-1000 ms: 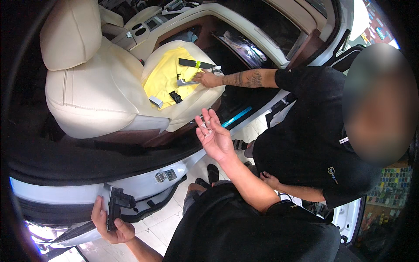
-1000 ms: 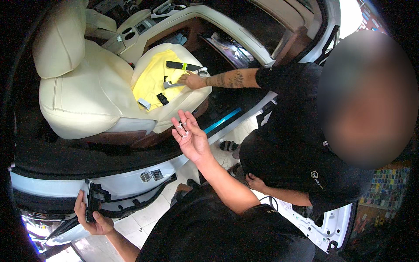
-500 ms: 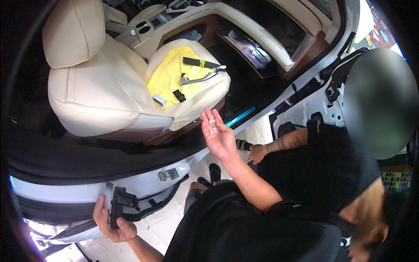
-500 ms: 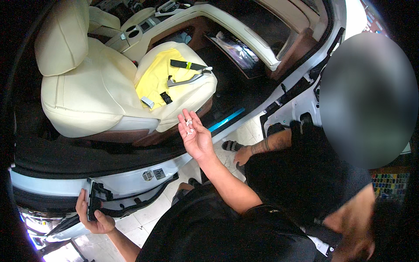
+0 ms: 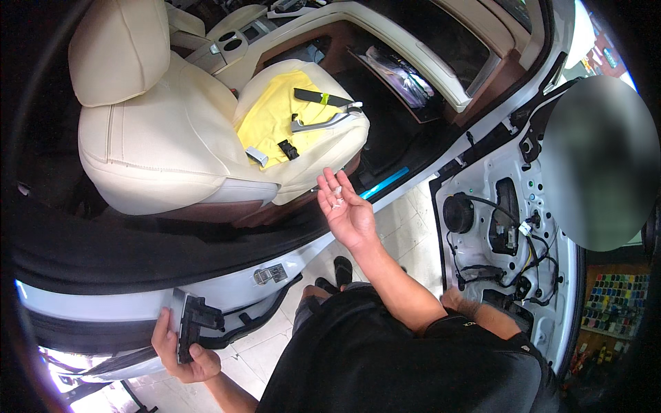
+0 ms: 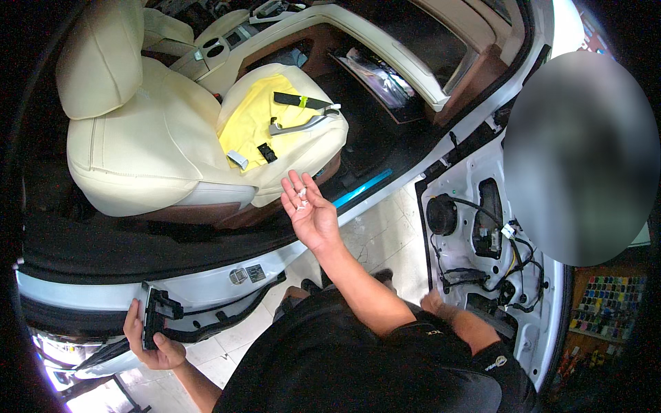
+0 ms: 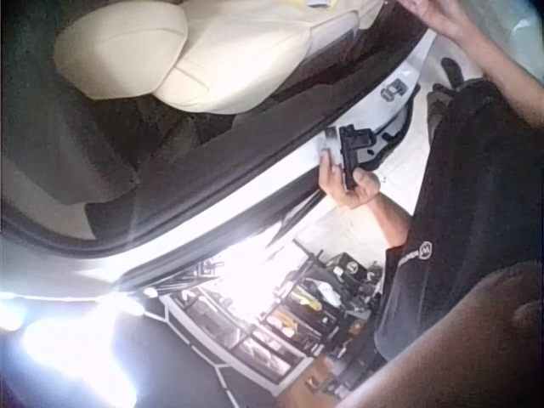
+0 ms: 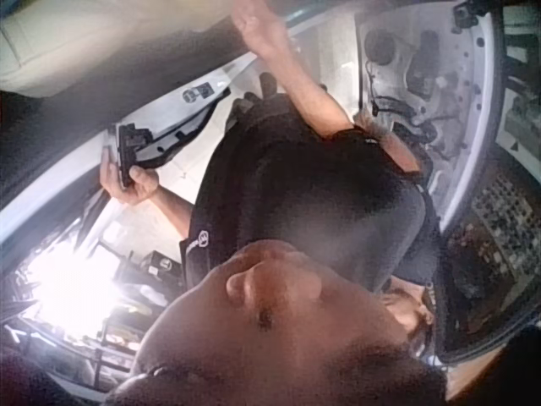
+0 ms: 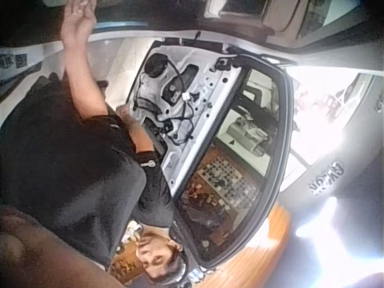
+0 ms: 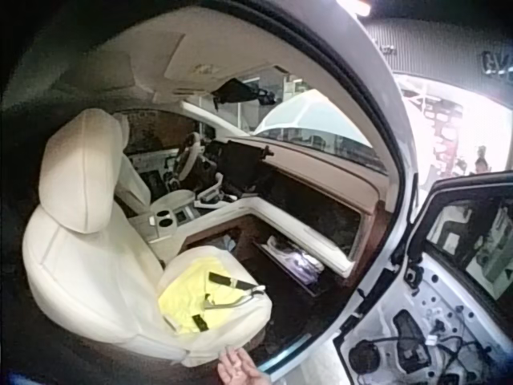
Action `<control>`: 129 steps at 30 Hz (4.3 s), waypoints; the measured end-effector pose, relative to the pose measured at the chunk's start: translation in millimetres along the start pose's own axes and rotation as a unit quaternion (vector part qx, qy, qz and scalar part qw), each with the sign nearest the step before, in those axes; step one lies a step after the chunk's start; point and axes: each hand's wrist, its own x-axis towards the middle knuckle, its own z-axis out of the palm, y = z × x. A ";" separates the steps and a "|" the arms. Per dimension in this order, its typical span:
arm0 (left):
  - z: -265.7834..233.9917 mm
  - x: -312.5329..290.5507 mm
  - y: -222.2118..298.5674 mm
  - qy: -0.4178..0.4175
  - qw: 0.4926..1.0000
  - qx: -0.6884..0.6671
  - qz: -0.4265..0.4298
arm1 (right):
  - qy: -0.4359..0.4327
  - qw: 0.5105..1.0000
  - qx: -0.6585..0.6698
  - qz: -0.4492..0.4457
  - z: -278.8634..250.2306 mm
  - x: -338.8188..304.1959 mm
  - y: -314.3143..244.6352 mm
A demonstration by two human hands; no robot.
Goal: The person assembles a car door handle by fitting a black internal mechanism into a white housing. They repeatedly test the fit, separate the components, and reassemble them while standing beside a white car with an open door.
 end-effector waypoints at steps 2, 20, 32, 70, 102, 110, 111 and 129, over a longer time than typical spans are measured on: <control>-0.3 -0.2 -1.3 0.002 1.000 -0.002 0.000 | 0.003 1.000 -0.003 0.002 1.3 -0.3 1.3; 0.2 2.3 -0.5 0.000 1.000 0.008 0.010 | -0.013 0.993 0.114 0.017 -4.2 -4.1 -5.9; -2.4 1.4 -2.7 -0.002 1.000 -0.010 0.005 | 0.045 0.995 0.049 0.068 -30.5 -10.7 12.2; 122.5 -88.6 339.8 0.485 0.771 0.218 -0.349 | -0.017 0.432 -0.264 0.862 90.1 -71.0 8.5; 165.5 -162.7 440.8 0.478 0.766 0.078 -0.422 | -0.038 0.496 -0.449 0.742 23.8 -162.7 -67.7; 127.2 -147.2 334.6 0.349 0.847 -0.061 -0.395 | 0.034 0.640 -0.400 0.655 19.9 -102.6 -78.4; 126.9 -138.5 329.8 0.329 0.845 -0.089 -0.412 | 0.034 0.654 -0.390 0.647 18.6 -99.7 -84.8; 342.9 -21.4 216.1 0.053 0.846 -0.102 -0.521 | 0.122 0.845 -0.520 0.041 0.8 348.5 -174.0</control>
